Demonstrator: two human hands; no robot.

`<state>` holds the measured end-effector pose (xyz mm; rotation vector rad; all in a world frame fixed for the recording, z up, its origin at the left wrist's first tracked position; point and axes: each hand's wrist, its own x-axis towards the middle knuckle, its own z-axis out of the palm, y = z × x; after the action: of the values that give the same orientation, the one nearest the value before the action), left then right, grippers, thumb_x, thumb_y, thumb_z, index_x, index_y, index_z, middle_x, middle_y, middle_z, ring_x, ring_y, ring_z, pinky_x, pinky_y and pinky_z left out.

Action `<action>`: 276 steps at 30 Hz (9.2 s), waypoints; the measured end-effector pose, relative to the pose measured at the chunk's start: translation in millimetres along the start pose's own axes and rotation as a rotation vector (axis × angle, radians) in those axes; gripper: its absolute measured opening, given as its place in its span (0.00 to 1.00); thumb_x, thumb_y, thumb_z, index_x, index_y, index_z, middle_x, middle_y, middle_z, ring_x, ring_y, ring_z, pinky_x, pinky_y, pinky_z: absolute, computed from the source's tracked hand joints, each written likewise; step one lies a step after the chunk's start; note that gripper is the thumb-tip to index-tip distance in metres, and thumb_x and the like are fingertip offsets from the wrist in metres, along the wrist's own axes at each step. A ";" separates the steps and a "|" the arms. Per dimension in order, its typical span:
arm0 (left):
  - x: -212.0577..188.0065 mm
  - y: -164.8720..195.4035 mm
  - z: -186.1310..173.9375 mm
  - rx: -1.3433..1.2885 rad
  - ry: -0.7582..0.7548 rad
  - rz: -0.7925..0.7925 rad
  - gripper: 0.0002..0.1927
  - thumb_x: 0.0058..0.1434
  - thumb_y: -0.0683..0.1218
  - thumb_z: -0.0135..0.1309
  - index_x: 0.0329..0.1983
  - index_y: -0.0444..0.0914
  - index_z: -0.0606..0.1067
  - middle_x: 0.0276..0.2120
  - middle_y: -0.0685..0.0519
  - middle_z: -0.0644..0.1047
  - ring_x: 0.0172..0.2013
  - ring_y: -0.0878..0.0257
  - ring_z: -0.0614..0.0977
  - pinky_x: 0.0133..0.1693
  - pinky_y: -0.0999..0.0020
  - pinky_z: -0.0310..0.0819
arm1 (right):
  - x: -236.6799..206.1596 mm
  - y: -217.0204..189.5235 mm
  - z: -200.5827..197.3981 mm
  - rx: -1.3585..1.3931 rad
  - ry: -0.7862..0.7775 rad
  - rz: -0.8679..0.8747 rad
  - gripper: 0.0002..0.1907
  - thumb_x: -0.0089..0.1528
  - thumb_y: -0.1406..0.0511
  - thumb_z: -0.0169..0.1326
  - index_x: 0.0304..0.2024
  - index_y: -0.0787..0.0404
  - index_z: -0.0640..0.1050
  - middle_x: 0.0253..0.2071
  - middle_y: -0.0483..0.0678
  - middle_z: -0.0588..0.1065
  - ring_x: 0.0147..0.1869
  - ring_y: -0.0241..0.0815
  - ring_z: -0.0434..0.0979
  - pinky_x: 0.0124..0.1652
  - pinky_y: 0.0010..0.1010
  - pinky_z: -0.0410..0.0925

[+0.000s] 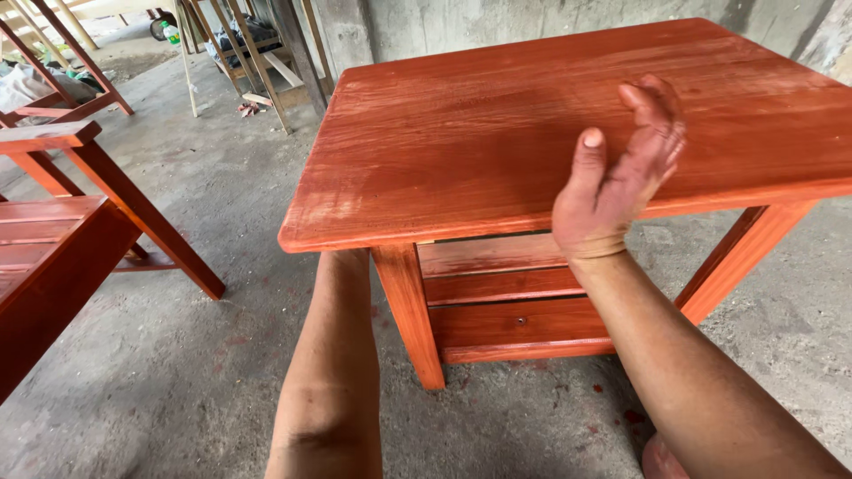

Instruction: The person applies red wood stain to a small wooden table using a cloth. They dip the cloth into a bucket of stain and wipe it across the tabletop, edges, legs, and lower shelf, repositioning the table to reach all surfaces.

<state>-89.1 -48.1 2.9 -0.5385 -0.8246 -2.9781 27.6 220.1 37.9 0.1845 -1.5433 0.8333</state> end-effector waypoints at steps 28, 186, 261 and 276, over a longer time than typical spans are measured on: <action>-27.6 -157.9 95.6 -0.273 -0.072 -0.064 0.31 0.70 0.63 0.42 0.64 0.36 0.69 0.56 0.42 0.76 0.51 0.49 0.80 0.51 0.49 0.80 | 96.3 239.2 -41.1 0.053 -0.108 -0.120 0.10 0.74 0.67 0.58 0.53 0.67 0.74 0.64 0.52 0.64 0.71 0.45 0.64 0.74 0.37 0.58; -182.5 -486.7 24.4 0.527 0.286 -1.164 0.16 0.67 0.56 0.46 0.47 0.42 0.74 0.40 0.52 0.79 0.39 0.57 0.78 0.46 0.50 0.72 | -293.0 246.4 -332.8 -0.691 -1.558 1.657 0.22 0.65 0.59 0.51 0.60 0.56 0.78 0.59 0.52 0.78 0.61 0.44 0.77 0.58 0.32 0.70; -300.1 -544.8 92.4 1.205 -0.028 -1.111 0.36 0.49 0.37 0.62 0.65 0.37 0.70 0.49 0.41 0.79 0.45 0.53 0.82 0.40 0.65 0.73 | -166.2 216.0 -387.5 -0.448 -0.686 1.771 0.32 0.70 0.44 0.37 0.62 0.57 0.73 0.57 0.60 0.75 0.53 0.53 0.78 0.40 0.42 0.78; -293.3 -536.5 88.9 1.050 -0.066 -0.844 0.23 0.47 0.42 0.60 0.49 0.43 0.82 0.41 0.51 0.86 0.43 0.62 0.86 0.42 0.68 0.80 | -208.6 239.8 -366.6 0.172 -0.360 2.126 0.28 0.66 0.44 0.41 0.52 0.54 0.78 0.41 0.54 0.80 0.43 0.56 0.80 0.43 0.65 0.72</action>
<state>164.9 433.5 -289.1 -0.2305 -2.8706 -2.3830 220.8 537.2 -274.4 -1.5359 -1.5538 2.5887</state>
